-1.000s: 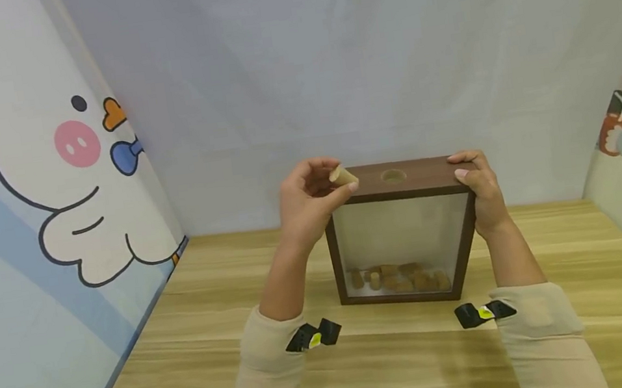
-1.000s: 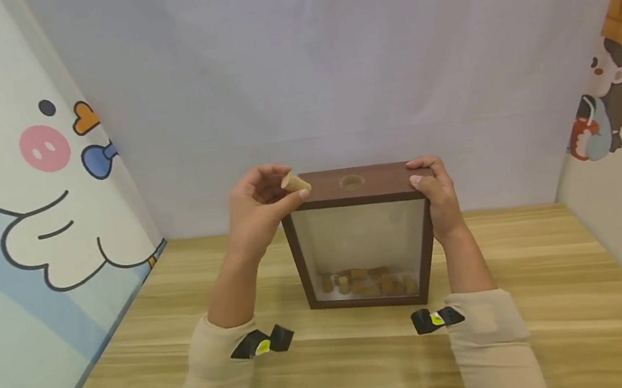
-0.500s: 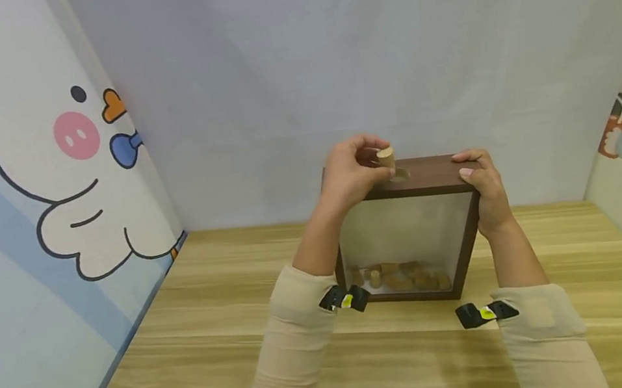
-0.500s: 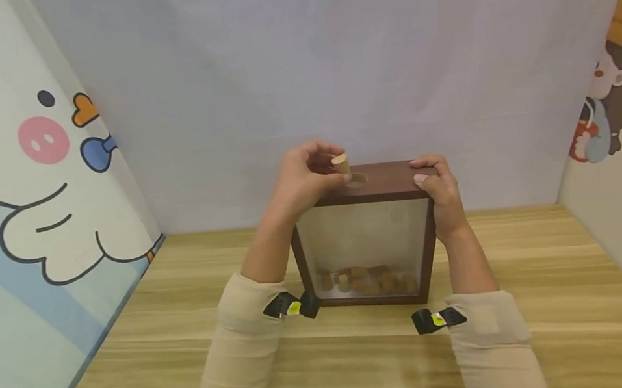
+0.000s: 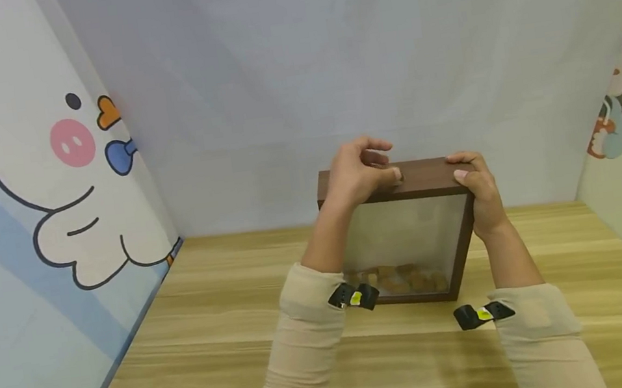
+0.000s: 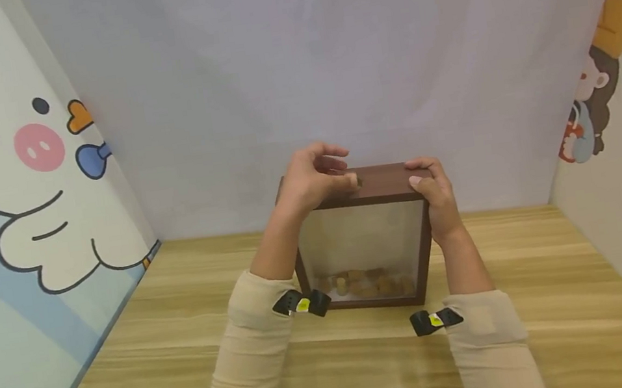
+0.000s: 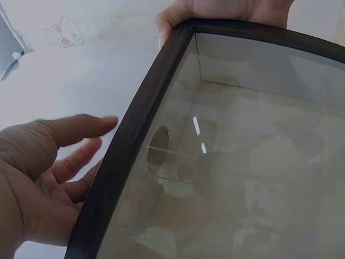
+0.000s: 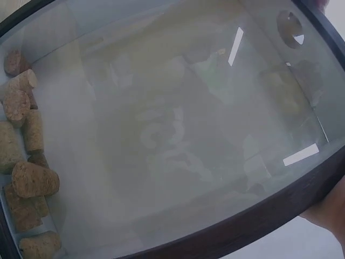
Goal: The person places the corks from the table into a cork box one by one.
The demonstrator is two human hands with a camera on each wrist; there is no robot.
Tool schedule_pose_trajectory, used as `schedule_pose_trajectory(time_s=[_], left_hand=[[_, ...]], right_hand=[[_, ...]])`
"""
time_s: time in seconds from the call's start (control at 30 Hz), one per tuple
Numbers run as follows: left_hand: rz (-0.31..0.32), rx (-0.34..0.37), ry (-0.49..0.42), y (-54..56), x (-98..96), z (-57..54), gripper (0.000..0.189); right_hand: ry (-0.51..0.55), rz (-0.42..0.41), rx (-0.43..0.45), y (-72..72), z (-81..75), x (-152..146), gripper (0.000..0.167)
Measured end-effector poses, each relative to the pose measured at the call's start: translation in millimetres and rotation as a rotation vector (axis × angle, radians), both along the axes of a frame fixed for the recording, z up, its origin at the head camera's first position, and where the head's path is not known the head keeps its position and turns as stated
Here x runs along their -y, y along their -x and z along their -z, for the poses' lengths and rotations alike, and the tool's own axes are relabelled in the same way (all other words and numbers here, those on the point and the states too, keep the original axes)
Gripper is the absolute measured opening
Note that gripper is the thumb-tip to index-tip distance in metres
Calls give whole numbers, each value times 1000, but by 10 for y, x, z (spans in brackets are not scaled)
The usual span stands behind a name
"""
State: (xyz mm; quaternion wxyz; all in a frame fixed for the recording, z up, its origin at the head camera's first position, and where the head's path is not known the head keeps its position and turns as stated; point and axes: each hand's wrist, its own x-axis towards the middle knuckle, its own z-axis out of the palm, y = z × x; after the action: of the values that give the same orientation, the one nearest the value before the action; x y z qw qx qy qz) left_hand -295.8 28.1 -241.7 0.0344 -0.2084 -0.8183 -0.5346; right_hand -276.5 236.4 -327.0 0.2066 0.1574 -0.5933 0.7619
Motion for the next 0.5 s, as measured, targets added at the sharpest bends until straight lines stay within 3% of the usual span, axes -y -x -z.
schedule_pose_trajectory(time_s=[0.13,0.23,0.37,0.5], left_hand=[[-1,-80,-62,-85,117,77,42],[-7,-183,-141,-190,241,175,37],[-25,-307,-205,-352,422,340,31],[-72,-320,-228,-522,592,517,25]], right_hand=[[-22,22,21,17,3,14,29],[-82,126,54,-26,22,26,38],[-227,272,122,-186,46,-25,51],[-337,313,151,-392,57,-166,56]])
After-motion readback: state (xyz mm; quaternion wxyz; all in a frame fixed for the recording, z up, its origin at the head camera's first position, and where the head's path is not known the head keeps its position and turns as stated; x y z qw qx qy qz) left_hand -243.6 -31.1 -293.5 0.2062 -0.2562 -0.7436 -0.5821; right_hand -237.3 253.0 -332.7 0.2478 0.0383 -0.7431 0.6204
